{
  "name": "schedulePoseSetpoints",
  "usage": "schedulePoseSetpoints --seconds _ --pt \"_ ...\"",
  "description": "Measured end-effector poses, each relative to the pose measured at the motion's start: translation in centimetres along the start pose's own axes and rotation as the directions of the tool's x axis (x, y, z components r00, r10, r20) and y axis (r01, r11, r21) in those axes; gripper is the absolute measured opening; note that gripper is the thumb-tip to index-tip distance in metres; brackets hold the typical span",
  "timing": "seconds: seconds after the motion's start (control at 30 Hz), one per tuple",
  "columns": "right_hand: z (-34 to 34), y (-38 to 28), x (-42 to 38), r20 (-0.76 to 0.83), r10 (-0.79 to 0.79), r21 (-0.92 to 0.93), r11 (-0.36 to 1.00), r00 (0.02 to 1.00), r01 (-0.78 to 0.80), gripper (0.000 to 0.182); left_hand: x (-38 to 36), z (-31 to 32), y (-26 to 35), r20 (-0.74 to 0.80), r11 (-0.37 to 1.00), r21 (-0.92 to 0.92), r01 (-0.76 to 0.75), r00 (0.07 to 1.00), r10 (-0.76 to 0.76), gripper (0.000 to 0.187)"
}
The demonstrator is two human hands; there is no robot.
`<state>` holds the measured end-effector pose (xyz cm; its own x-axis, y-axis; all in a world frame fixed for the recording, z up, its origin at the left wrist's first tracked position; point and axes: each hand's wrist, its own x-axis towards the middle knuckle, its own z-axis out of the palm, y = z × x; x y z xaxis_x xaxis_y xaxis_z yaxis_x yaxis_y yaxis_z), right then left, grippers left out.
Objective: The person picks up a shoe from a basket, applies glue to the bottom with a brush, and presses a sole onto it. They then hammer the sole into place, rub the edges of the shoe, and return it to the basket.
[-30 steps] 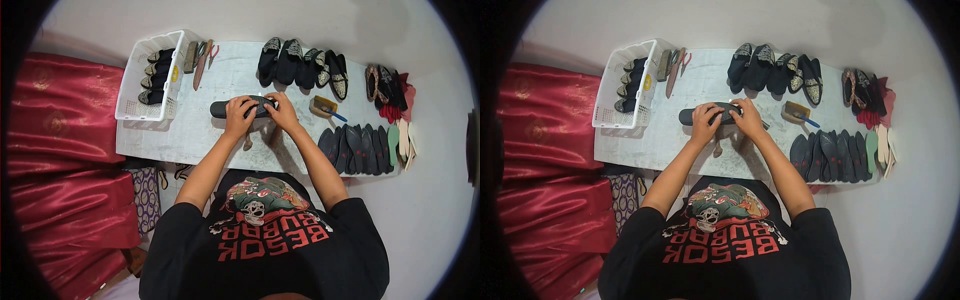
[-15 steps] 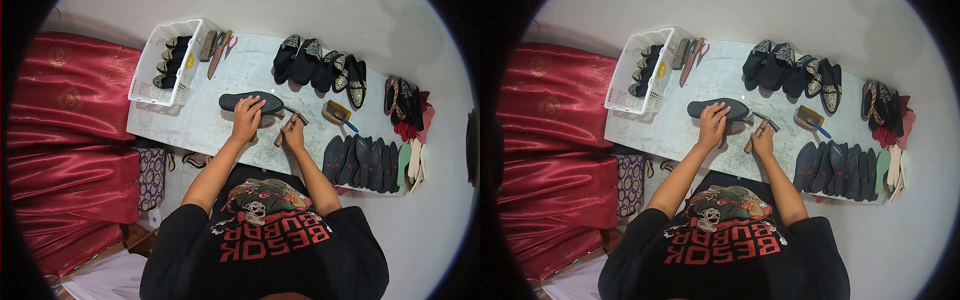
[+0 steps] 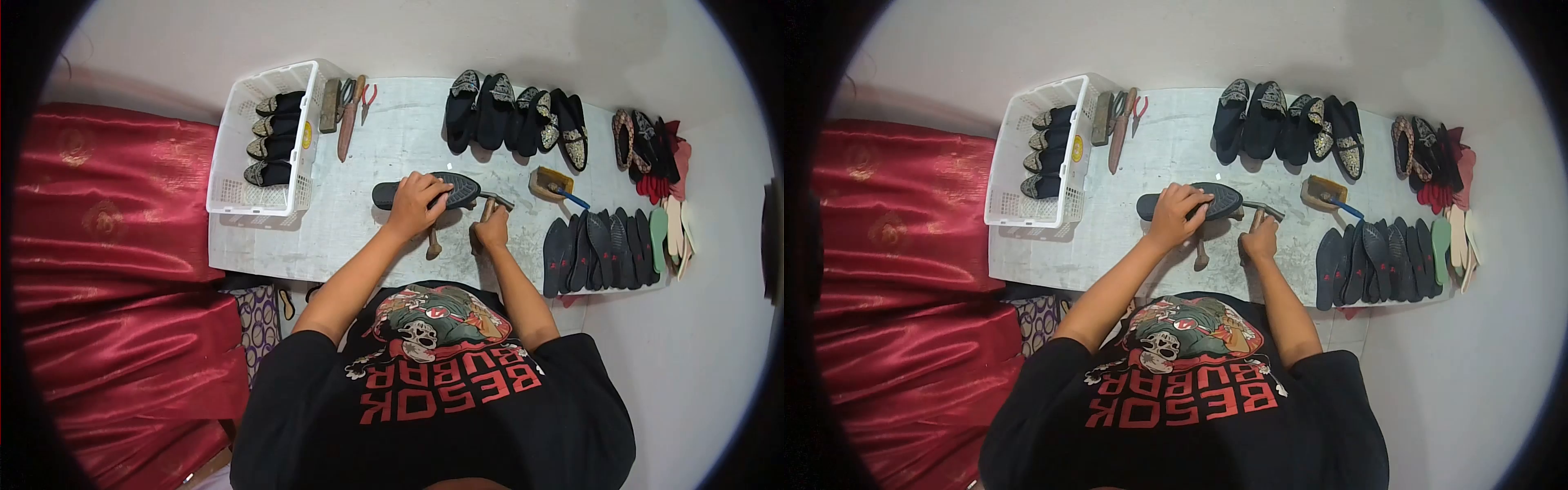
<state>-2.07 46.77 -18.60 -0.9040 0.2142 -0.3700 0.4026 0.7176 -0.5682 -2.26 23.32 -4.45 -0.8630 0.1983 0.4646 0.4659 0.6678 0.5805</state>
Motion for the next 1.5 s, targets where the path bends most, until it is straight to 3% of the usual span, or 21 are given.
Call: schedulePoseSetpoints --seconds 0.03,0.1,0.17,0.23,0.3,0.37,0.43,0.47,0.5,0.57,0.6,0.67,0.77,0.8,0.83,0.9,0.97,1.03,1.2,1.43,1.5 --pt "-0.3 -1.1 -0.7 -0.004 0.052 -0.096 0.994 0.999 -0.052 0.076 0.7 -0.3 -0.4 0.005 1.0 -0.019 -0.003 1.0 0.003 0.019" --pt "-0.4 -1.9 -0.9 -0.027 0.073 -0.125 0.989 0.997 -0.076 0.072 1.6 -0.6 -1.3 0.124 0.998 -0.065 0.001 0.992 0.007 0.016" --pt "-0.5 -1.6 0.2 -0.031 0.077 -0.126 0.989 0.997 -0.08 0.069 2.2 -0.4 -2.4 0.135 0.994 -0.109 -0.032 0.99 0.046 0.019" --pt "-0.7 0.6 2.8 0.031 0.163 0.009 0.986 0.986 -0.164 0.064 2.3 -0.4 -2.8 0.106 0.984 -0.163 -0.075 0.99 0.093 0.022" --pt "-1.7 0.9 3.6 0.111 0.261 0.015 0.964 0.959 -0.264 0.063 1.8 -0.3 -2.8 0.148 0.981 -0.19 -0.036 0.987 0.065 0.024" --pt "-2.4 1.1 3.4 0.047 0.29 0.026 0.956 0.956 -0.291 0.063 1.6 0.0 -2.8 0.098 0.983 -0.185 -0.02 0.994 0.039 0.024" --pt "-3.2 3.0 4.1 -0.083 0.378 0.143 0.92 0.922 -0.364 0.06 1.3 0.3 -2.8 0.099 0.974 -0.228 0.01 0.995 0.013 0.027" --pt "-3.4 4.6 4.6 -0.147 0.357 0.294 0.906 0.923 -0.303 0.048 1.2 0.1 -2.7 0.114 0.977 -0.214 0.016 0.993 0.009 0.028" --pt "-5.7 2.4 2.8 -0.058 0.33 0.37 0.884 0.942 -0.287 0.038 1.1 -0.1 -2.7 0.129 0.98 -0.198 0.019 0.992 0.007 0.029" --pt "-8.2 1.6 1.6 0.116 0.351 0.69 0.645 0.929 -0.33 0.02 1.4 -0.5 -2.8 0.153 0.981 -0.194 0.013 0.988 0.017 0.029" --pt "-9.0 1.1 1.0 0.11 0.353 0.69 0.646 0.929 -0.327 0.02 1.5 -0.6 -2.8 0.181 0.982 -0.187 0.007 0.983 0.028 0.029" --pt "-10.5 0.6 -0.5 0.32 0.307 0.647 0.62 0.896 -0.444 0.021 1.5 -0.2 -3.1 0.167 0.972 -0.235 0.002 0.985 0.038 0.029" --pt "-10.3 -1.6 -4.0 0.285 0.163 0.688 0.652 0.945 -0.32 0.022 1.6 0.3 -3.4 0.117 0.959 -0.284 -0.025 0.991 0.061 0.029" --pt "-10.4 -4.2 -5.9 0.207 0.152 0.751 0.608 0.966 -0.257 0.017 1.5 0.4 -3.4 0.086 0.958 -0.282 -0.046 0.994 0.072 0.029" --pt "-9.9 -4.9 -6.7 0.159 0.09 0.866 0.465 0.983 -0.182 0.012 1.6 0.5 -3.6 0.089 0.956 -0.29 -0.041 0.994 0.07 0.029" --pt "-9.6 -8.4 -8.4 -0.015 0.068 0.893 0.45 0.998 -0.017 0.017 1.7 0.2 -3.6 0.1 0.952 -0.304 -0.021 0.993 0.054 0.029" --pt "-9.7 -10.7 -8.1 -0.078 0.084 0.858 0.514 0.993 0.024 0.025 1.7 -0.1 -3.3 0.103 0.951 -0.308 -0.025 0.993 0.06 0.028" --pt "-9.5 -11.9 -7.0 -0.058 0.036 0.868 0.496 0.998 0.033 0.023 1.9 -0.2 -3.2 0.124 0.959 -0.285 -0.009 0.991 0.046 0.03" --pt "-7.7 -12.5 -4.1 0.003 -0.053 0.744 0.667 0.999 0.033 0.023 2.3 -0.2 -3.4 0.143 0.965 -0.261 0.001 0.989 0.038 0.03" --pt "-9.7 -12.5 -2.7 0.044 -0.132 0.684 0.726 0.99 0.067 0.022 1.9 0.8 -2.2 0.065 0.988 -0.134 0.077 0.996 -0.069 0.032" --pt "-10.5 -11.3 -2.2 0.136 -0.165 0.744 0.668 0.977 0.009 0.023 1.3 0.9 -2.0 0.042 0.993 -0.088 0.082 0.996 -0.078 0.033"
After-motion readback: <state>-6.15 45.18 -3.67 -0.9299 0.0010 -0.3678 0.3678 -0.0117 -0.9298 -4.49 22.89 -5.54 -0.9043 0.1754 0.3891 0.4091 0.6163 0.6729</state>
